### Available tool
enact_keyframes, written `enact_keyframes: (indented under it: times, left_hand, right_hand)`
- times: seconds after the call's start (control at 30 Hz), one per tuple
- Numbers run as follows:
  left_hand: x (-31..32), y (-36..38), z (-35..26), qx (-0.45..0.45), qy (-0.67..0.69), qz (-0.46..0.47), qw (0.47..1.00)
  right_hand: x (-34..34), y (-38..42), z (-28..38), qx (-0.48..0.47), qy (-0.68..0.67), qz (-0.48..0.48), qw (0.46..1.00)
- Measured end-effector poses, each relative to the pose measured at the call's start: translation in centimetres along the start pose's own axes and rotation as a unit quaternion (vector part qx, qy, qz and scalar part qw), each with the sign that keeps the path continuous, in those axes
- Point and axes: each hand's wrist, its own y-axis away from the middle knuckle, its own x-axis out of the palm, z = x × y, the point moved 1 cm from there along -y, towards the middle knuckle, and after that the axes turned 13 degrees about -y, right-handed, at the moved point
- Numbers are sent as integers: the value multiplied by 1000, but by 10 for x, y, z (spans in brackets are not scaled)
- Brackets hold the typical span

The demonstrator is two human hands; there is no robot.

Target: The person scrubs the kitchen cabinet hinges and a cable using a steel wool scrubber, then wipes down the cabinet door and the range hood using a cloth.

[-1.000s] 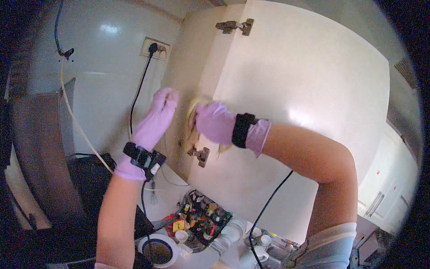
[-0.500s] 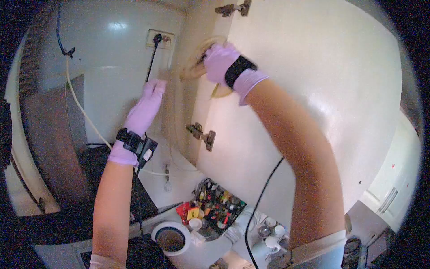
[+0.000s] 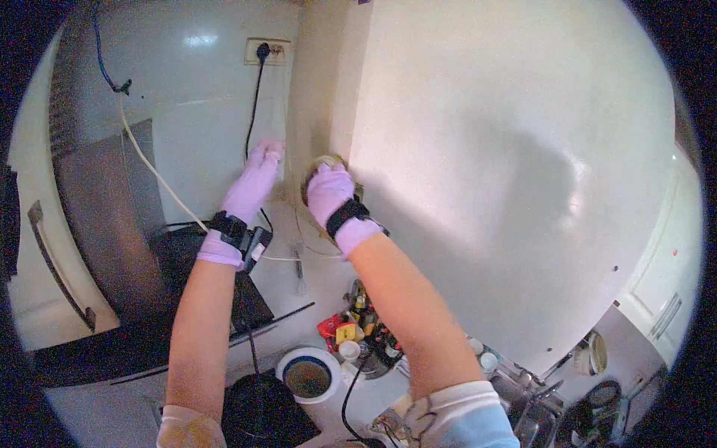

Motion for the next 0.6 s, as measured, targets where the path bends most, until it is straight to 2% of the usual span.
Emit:
enact_keyframes:
  times: [0.03,0.07,0.1,0.13,0.2,0.27,0.3,0.33,0.4,0.43,0.47,0.53,0.6]
  left_hand:
    - [12,-11,14,10,34,11,999]
    - [18,-17,21,20,72,24,997]
    - [4,1,-2,1,1,9,1000]
    - [3,0,-4,-1,5,9,1000]
    - [1,1,-8,37,35,101,994]
    - [-2,7,-18,33,25,82,996]
    - [-4,8,-23,30,16,59,998]
    - [-2,4,-19,29,13,60,998]
    - [6,-10,-5,50,33,58,997]
    - [9,-12,1,49,31,63,996]
    - [11,-14,7,53,49,58,996]
    - [14,-19,13,55,67,50,995]
    - [17,-23,18,70,71,60,993]
  right_hand:
    - [-6,8,-2,-21,-17,-12,1000]
    - [7,12,-8,-66,-4,-73,995]
    - [7,20,-9,-61,23,-89,994]
    - [8,30,-9,-57,50,-101,992]
    - [6,41,-8,-81,91,-129,984]
    - [-4,44,-5,-99,108,-123,981]
    - [-5,40,-1,-101,95,-151,979]
    - [-7,35,4,-101,92,-152,979]
    - [-10,21,13,-9,33,-63,997]
    - [4,7,12,42,-35,-62,997]
    - [16,-3,7,-28,28,-36,999]
    - [-5,6,13,-18,53,17,998]
    - [1,18,6,-36,35,-24,998]
